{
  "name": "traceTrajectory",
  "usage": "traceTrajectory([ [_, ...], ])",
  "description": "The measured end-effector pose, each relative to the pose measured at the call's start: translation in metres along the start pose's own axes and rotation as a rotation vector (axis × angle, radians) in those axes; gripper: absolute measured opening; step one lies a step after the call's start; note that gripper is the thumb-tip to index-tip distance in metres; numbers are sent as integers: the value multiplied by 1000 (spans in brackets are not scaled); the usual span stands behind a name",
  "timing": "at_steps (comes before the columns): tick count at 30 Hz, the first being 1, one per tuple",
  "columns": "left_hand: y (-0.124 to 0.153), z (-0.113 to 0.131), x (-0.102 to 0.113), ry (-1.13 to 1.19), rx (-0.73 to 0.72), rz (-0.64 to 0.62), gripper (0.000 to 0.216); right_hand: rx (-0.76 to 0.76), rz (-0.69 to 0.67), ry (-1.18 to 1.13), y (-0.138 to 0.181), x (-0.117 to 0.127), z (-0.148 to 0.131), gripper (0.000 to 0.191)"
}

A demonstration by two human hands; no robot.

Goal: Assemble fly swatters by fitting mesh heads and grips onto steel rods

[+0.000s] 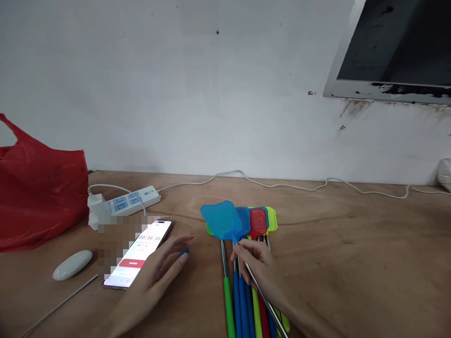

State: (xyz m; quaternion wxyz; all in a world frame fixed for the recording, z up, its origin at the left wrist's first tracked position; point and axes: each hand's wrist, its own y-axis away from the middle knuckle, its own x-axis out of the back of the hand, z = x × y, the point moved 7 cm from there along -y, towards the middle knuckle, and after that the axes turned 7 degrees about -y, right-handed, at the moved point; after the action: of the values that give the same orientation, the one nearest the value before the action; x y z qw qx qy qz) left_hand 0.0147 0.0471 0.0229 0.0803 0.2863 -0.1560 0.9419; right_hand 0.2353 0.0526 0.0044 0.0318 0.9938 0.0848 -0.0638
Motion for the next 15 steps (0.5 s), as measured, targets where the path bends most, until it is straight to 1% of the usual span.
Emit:
traceTrajectory([
  [1, -1, -2, -1, 98, 44, -12, 32, 4, -37, 44, 2, -3, -1, 45],
  [3, -3, -5, -6, 283, 86, -61, 35, 12, -97, 124, 5, -9, -1, 44],
  [7, -8, -8, -23, 559, 150, -193, 41, 48, -151, 261, 12, -17, -2, 38],
  [9, -8, -12, -29, 622, 210, -211, 44, 120, -175, 345, 15, -21, -5, 37],
  [11, -7, -13, -31, 633, 241, -208, 45, 187, -202, 412, 18, -25, -9, 38],
  [13, -5, -12, -31, 619, 239, -188, 44, 197, -220, 442, 19, -27, -9, 40],
  [15, -3, -11, -27, 589, 234, -137, 42, 191, -221, 467, 20, -29, -8, 42],
])
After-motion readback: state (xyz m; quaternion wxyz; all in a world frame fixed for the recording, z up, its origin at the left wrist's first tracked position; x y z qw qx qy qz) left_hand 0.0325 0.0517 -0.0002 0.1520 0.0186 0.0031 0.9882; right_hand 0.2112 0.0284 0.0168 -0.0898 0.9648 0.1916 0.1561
